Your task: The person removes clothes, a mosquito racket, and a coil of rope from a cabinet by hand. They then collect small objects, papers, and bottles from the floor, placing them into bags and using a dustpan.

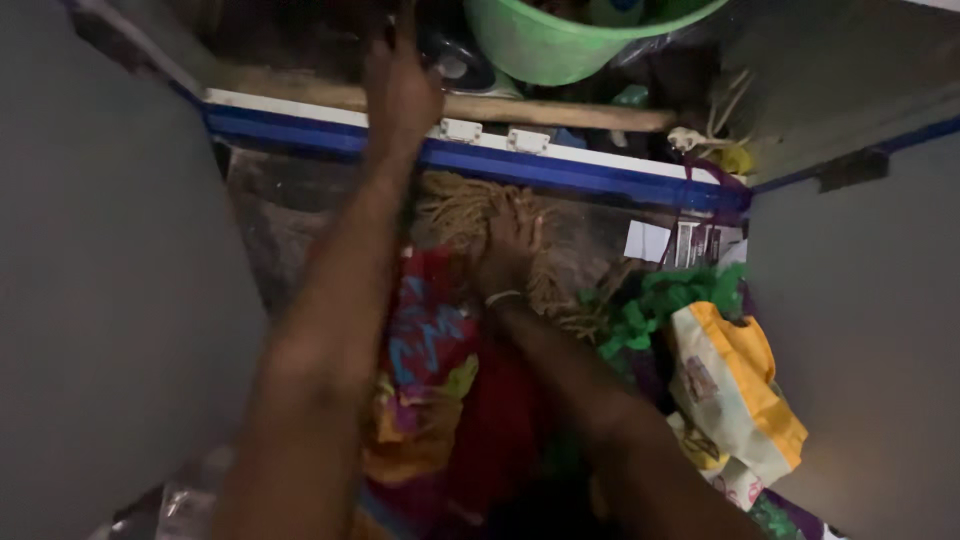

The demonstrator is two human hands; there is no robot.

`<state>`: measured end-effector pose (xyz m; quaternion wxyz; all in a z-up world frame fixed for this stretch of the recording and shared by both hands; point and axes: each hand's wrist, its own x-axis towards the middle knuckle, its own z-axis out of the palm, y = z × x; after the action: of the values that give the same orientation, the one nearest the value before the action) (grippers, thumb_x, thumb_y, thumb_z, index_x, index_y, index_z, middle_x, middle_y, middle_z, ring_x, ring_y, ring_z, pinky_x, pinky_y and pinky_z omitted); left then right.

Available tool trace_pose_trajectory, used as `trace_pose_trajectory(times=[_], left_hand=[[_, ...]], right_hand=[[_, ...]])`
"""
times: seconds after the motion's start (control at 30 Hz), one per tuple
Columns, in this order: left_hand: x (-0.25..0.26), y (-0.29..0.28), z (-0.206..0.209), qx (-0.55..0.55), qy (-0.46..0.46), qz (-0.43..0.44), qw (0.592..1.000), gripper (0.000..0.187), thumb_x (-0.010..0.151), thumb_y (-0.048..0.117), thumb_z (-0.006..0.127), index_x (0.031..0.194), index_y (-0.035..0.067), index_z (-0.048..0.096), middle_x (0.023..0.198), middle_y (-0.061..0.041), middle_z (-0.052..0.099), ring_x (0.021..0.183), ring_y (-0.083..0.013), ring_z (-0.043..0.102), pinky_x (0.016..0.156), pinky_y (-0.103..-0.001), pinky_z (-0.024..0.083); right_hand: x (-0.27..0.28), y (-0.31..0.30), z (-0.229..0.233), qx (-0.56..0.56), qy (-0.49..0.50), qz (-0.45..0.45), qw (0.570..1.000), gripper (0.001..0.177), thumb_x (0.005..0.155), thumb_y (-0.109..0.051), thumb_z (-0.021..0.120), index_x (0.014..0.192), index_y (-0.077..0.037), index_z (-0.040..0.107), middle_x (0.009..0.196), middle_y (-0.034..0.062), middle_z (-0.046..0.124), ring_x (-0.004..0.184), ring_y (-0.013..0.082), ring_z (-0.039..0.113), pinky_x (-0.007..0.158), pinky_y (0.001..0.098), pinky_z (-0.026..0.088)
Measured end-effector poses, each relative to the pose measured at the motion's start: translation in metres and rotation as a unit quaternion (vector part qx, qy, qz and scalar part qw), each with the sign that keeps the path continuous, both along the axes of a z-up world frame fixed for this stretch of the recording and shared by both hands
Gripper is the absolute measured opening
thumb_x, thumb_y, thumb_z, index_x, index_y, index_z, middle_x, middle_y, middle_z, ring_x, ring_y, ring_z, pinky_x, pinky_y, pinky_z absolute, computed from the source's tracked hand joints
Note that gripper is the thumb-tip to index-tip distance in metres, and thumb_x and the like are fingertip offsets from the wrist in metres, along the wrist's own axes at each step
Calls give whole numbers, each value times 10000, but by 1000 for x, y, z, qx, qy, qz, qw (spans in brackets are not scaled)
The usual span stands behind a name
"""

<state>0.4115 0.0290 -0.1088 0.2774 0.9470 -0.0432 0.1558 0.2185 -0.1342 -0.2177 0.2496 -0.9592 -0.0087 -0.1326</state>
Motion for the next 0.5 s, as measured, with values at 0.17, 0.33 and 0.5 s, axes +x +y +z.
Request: trace_pose_trajectory(times=[0.17,0.33,0.5], left_hand=[[-111,-34,-5,-126,-83,42,988,806,887,174,809,1551,47,370,1459,-313,479,1341,-507,490,1101,-549,452],[-244,-27,14,-64,138,-9,988,762,907,371,720,1554,93,429,1339,-212,611,1258,-433,564,1071,-562,452],[-325,-17,7,160,365,-11,917,574,876,370,692,1374,123,550,1516,-200,442,1353,-453,462,1032,-604,441]], right_hand=[[0,1,-6,15,-53,-19,998,549,880,-169,582,1420,-67,574,1516,154,536,1511,334,360,1271,599,167],[-4,-13,13,-27,-74,7,997,714,892,-420,698,1439,-14,484,1469,283,500,1434,427,338,1234,573,162],[-14,-39,8,237,203,-135,940,1257,683,-518,891,1574,-46,142,1415,286,490,1279,422,526,1109,469,435]])
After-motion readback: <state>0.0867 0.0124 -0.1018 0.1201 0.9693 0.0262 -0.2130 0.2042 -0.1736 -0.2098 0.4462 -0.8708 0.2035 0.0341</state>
